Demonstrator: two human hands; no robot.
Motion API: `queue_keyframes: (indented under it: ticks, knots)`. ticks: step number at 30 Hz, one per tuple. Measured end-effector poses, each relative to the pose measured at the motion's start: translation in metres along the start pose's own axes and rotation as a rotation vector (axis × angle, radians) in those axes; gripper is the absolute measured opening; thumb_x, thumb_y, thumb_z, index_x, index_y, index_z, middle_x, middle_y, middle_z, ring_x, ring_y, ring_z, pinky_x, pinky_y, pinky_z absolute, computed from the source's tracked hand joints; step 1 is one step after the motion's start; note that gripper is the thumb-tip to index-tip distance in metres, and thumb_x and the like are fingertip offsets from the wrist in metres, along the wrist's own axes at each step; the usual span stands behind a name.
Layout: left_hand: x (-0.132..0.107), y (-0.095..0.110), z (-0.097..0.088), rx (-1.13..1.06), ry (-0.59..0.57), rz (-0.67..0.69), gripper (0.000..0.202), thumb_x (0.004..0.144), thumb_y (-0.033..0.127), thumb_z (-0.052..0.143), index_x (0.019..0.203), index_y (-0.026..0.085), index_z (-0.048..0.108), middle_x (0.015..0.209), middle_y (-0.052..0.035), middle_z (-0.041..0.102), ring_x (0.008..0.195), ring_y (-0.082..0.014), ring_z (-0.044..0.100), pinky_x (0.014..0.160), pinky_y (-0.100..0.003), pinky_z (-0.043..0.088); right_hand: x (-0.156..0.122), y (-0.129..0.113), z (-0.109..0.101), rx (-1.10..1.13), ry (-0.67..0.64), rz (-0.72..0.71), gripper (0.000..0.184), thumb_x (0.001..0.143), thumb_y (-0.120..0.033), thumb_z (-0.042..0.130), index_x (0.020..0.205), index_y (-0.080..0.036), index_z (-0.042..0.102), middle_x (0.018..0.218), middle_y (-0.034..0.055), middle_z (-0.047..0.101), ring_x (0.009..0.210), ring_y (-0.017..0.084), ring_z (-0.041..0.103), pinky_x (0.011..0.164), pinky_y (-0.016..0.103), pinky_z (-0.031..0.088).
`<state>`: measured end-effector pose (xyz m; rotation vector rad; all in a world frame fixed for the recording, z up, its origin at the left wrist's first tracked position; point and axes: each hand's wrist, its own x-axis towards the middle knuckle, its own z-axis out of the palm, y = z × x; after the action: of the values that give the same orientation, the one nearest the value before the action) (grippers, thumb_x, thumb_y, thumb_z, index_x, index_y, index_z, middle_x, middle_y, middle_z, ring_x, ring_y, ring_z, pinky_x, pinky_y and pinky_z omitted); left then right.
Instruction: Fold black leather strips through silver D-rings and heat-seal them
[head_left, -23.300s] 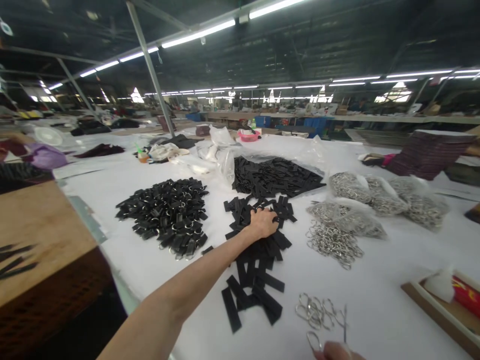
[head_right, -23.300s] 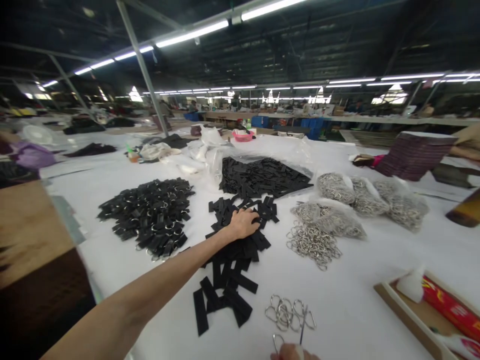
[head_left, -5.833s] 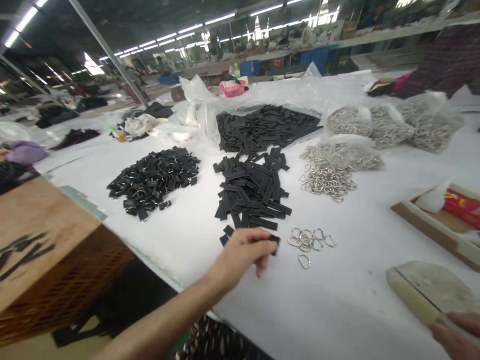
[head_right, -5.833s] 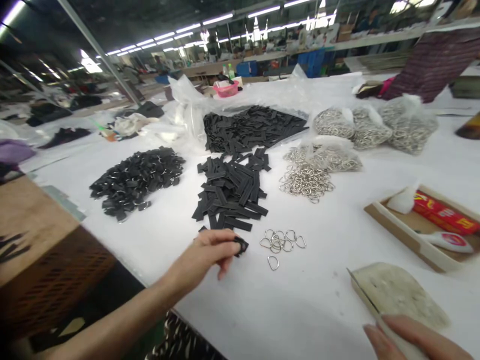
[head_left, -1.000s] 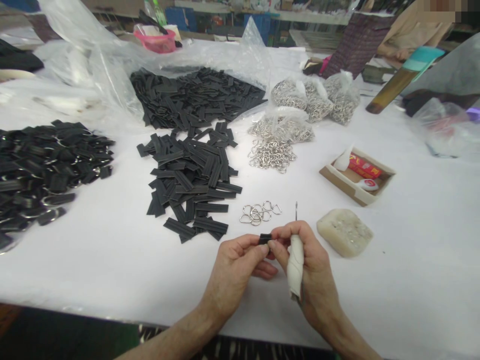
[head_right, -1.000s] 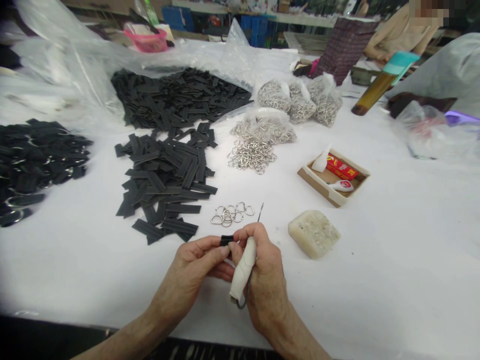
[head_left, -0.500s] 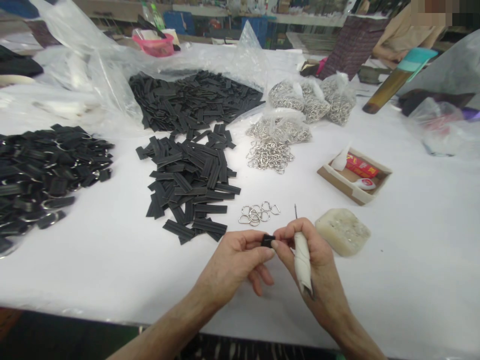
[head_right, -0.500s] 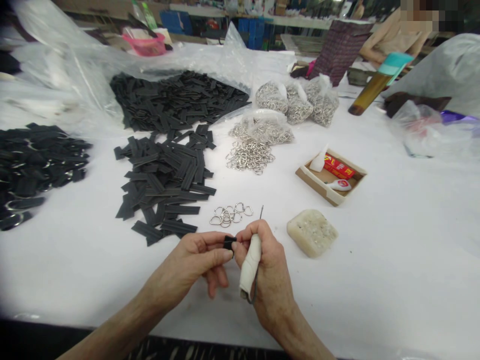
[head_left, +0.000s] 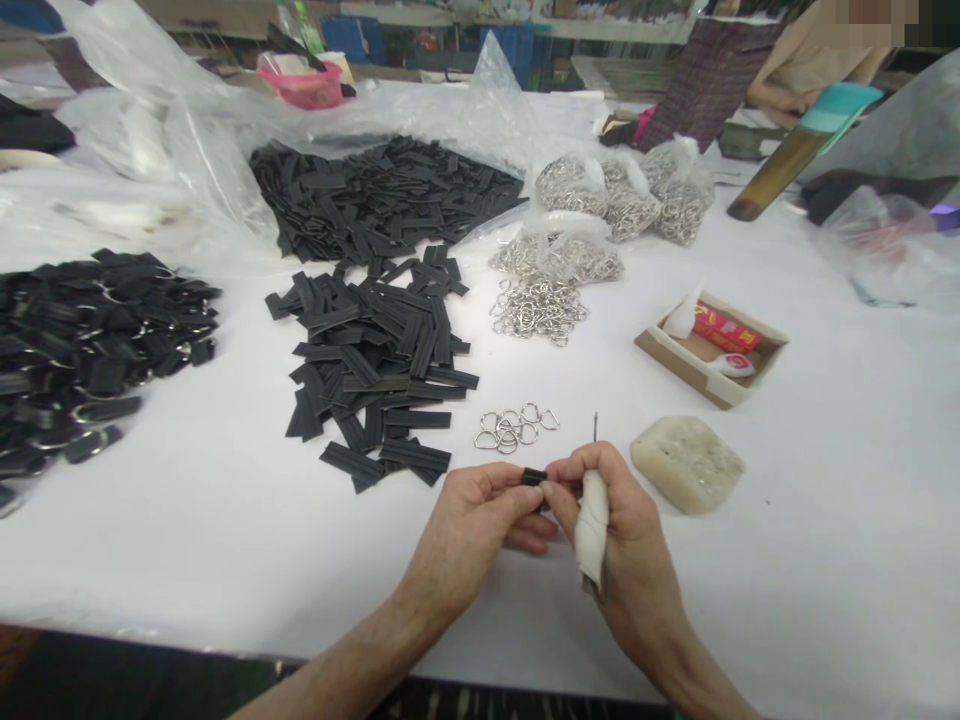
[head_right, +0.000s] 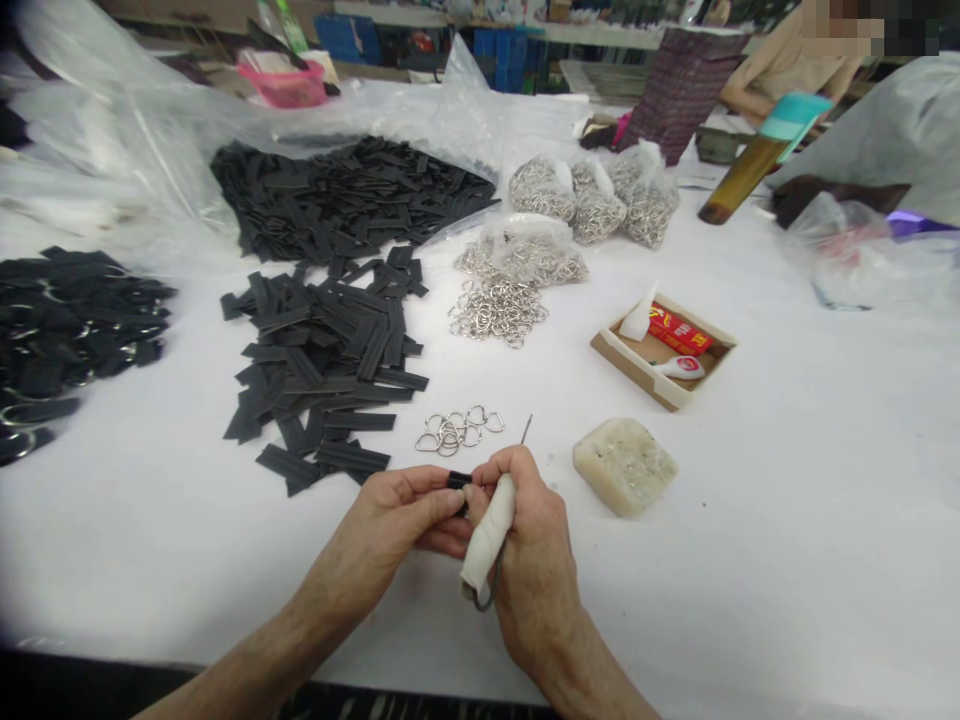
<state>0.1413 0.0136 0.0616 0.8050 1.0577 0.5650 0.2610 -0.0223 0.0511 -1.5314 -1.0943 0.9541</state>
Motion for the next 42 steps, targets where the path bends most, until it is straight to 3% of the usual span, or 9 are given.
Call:
queue_keyframes:
  ticks: [5, 22, 33, 37, 42]
  knots:
    - [0.001, -0.001, 0.000, -0.001, -0.012, -0.002, 0.013, 0.079, 0.019, 0.054, 0.081, 0.010, 0.063, 0.078, -0.0118, 0.071, 0.075, -0.0241, 0.068, 0.066, -0.033, 0.055, -0.002, 0.003, 0.002, 0.025, -0.009, 0.092, 0.010, 0.083, -0.028, 0.057, 0.079, -0.022, 0.051, 0.062, -0.0032, 0.055, 0.052, 0.011, 0.049, 0.043, 0.019, 0.040]
    - [0.006, -0.005, -0.003, -0.009, -0.024, -0.012, 0.013, 0.079, 0.021, 0.055, 0.078, 0.010, 0.061, 0.076, -0.0113, 0.070, 0.074, -0.0238, 0.068, 0.064, -0.032, 0.056, -0.001, 0.003, 0.004, 0.019, -0.019, 0.186, 0.012, 0.083, -0.030, 0.056, 0.079, -0.022, 0.049, 0.058, -0.0060, 0.051, 0.047, 0.009, 0.043, 0.044, 0.020, 0.037]
    - [0.007, -0.008, -0.006, 0.009, -0.006, -0.005, 0.015, 0.078, 0.022, 0.057, 0.075, 0.009, 0.063, 0.072, -0.0093, 0.068, 0.066, -0.0208, 0.067, 0.062, -0.031, 0.056, 0.001, 0.002, 0.002, -0.041, -0.034, 0.132, 0.012, 0.083, -0.031, 0.056, 0.080, -0.022, 0.049, 0.060, -0.0042, 0.053, 0.050, 0.011, 0.047, 0.046, 0.021, 0.037]
    - [0.008, -0.006, -0.007, 0.016, 0.017, -0.015, 0.016, 0.077, 0.022, 0.059, 0.074, 0.008, 0.066, 0.070, -0.0080, 0.068, 0.057, -0.0155, 0.065, 0.056, -0.025, 0.055, 0.001, -0.007, -0.012, -0.118, 0.005, 0.047, 0.014, 0.081, -0.032, 0.059, 0.076, -0.022, 0.050, 0.066, -0.0018, 0.059, 0.054, 0.012, 0.051, 0.047, 0.021, 0.039]
    - [0.007, -0.004, -0.007, -0.010, -0.003, -0.043, 0.017, 0.075, 0.023, 0.061, 0.069, 0.007, 0.066, 0.063, -0.0065, 0.068, 0.048, -0.0115, 0.061, 0.049, -0.019, 0.052, -0.002, -0.001, -0.057, -0.145, 0.040, -0.054, 0.021, 0.081, -0.042, 0.060, 0.091, -0.025, 0.054, 0.068, -0.0020, 0.060, 0.054, 0.014, 0.050, 0.049, 0.024, 0.040]
